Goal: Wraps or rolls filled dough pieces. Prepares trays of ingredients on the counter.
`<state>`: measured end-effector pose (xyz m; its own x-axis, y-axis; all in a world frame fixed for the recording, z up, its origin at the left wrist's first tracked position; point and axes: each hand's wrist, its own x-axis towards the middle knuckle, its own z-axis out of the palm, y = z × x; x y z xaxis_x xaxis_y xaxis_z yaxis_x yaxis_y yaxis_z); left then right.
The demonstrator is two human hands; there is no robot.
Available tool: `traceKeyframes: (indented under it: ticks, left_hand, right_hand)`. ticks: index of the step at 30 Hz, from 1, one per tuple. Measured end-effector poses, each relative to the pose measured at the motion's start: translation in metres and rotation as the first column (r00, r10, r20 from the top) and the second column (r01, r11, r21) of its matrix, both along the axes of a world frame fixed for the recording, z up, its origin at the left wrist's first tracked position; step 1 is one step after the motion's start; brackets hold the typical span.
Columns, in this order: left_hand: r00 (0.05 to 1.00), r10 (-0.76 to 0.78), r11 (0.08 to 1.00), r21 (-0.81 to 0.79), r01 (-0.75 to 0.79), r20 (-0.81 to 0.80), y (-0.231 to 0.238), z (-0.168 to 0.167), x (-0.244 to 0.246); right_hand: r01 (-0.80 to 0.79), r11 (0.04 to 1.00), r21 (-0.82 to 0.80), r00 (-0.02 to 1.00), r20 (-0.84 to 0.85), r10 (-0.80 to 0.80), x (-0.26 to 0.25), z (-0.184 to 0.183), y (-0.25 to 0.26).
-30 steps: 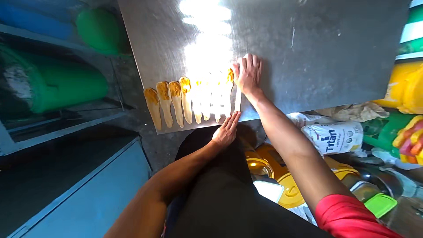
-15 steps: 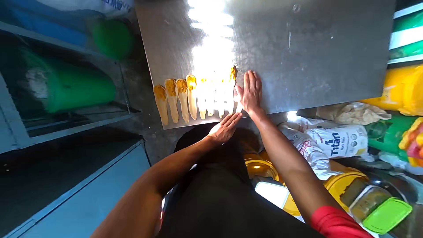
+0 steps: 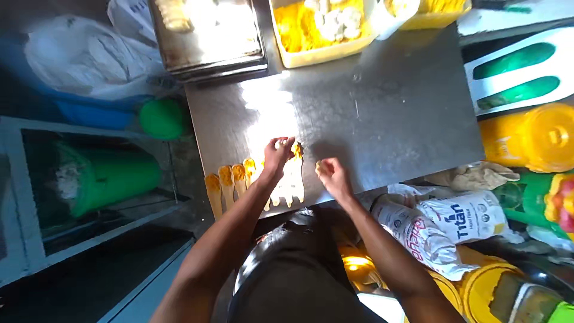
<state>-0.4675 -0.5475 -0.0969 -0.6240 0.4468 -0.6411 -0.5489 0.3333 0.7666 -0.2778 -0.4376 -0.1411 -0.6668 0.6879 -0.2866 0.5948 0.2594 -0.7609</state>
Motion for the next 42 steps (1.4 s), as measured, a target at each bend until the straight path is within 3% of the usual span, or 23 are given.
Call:
traceKeyframes:
  ticks: [2,5,7,9,12,15,17,19,23,27,31,34,38,42]
  left_hand:
    - [0.998,0.052,0.986,0.162,-0.044,-0.046,0.069,0.020,-0.036]
    - [0.986,-0.008,0.938,0.341,0.065,-0.165,0.165,0.058,-0.088]
    - [0.968,-0.076,0.920,0.357,0.161,-0.240,0.205,0.083,-0.115]
    - [0.898,-0.052,0.945,0.270,0.187,-0.437,0.223,0.094,-0.129]
    - [0.694,-0.232,0.950,-0.004,0.314,-0.681,0.188,0.063,-0.133]
    - [0.425,-0.496,0.850,-0.323,0.417,-0.757,0.109,-0.018,-0.114]
    - [0.371,-0.611,0.780,-0.453,0.431,-0.699,0.055,-0.068,-0.085]
    - [0.378,-0.634,0.760,-0.454,0.464,-0.675,0.017,-0.103,-0.056]
    - [0.346,-0.603,0.763,-0.392,0.514,-0.719,-0.012,-0.142,-0.023]
    - [0.411,-0.481,0.820,-0.232,0.523,-0.774,-0.010,-0.136,-0.019]
    - [0.380,-0.509,0.787,-0.239,0.569,-0.772,-0.013,-0.129,-0.023]
    - [0.205,-0.467,0.791,-0.302,0.532,-0.860,-0.021,-0.123,-0.014]
    - [-0.030,-0.427,0.769,-0.380,0.514,-0.904,-0.041,-0.128,0.007]
    - [-0.125,-0.708,0.549,-0.653,0.521,-0.695,-0.057,-0.130,0.023]
  right_hand:
    - [0.039,0.999,0.032,0.997,-0.070,-0.036,-0.039,0.025,0.062]
    - [0.102,0.979,0.176,0.965,-0.258,-0.055,-0.103,0.059,0.150]
    - [0.155,0.959,0.238,0.913,-0.406,-0.047,-0.137,0.082,0.194]
    - [0.246,0.923,0.297,0.847,-0.529,-0.055,-0.158,0.099,0.220]
    - [0.264,0.907,0.329,0.830,-0.557,-0.040,-0.158,0.090,0.213]
    - [0.048,0.936,0.348,0.942,-0.328,0.073,-0.141,0.041,0.159]
    - [-0.186,0.928,0.322,0.976,-0.048,0.213,-0.125,-0.005,0.112]
    - [-0.373,0.895,0.244,0.927,0.135,0.349,-0.112,-0.039,0.072]
    - [-0.462,0.843,0.277,0.887,0.137,0.441,-0.096,-0.067,0.030]
    - [-0.423,0.884,0.200,0.906,0.076,0.417,-0.098,-0.066,0.033]
    - [-0.393,0.907,0.152,0.919,0.096,0.382,-0.094,-0.066,0.028]
    - [-0.272,0.911,0.310,0.955,-0.030,0.295,-0.070,-0.071,0.006]
    - [-0.220,0.809,0.545,0.954,-0.055,0.296,-0.026,-0.080,-0.037]
    - [-0.326,0.774,0.543,0.943,0.131,0.305,-0.013,-0.091,-0.056]
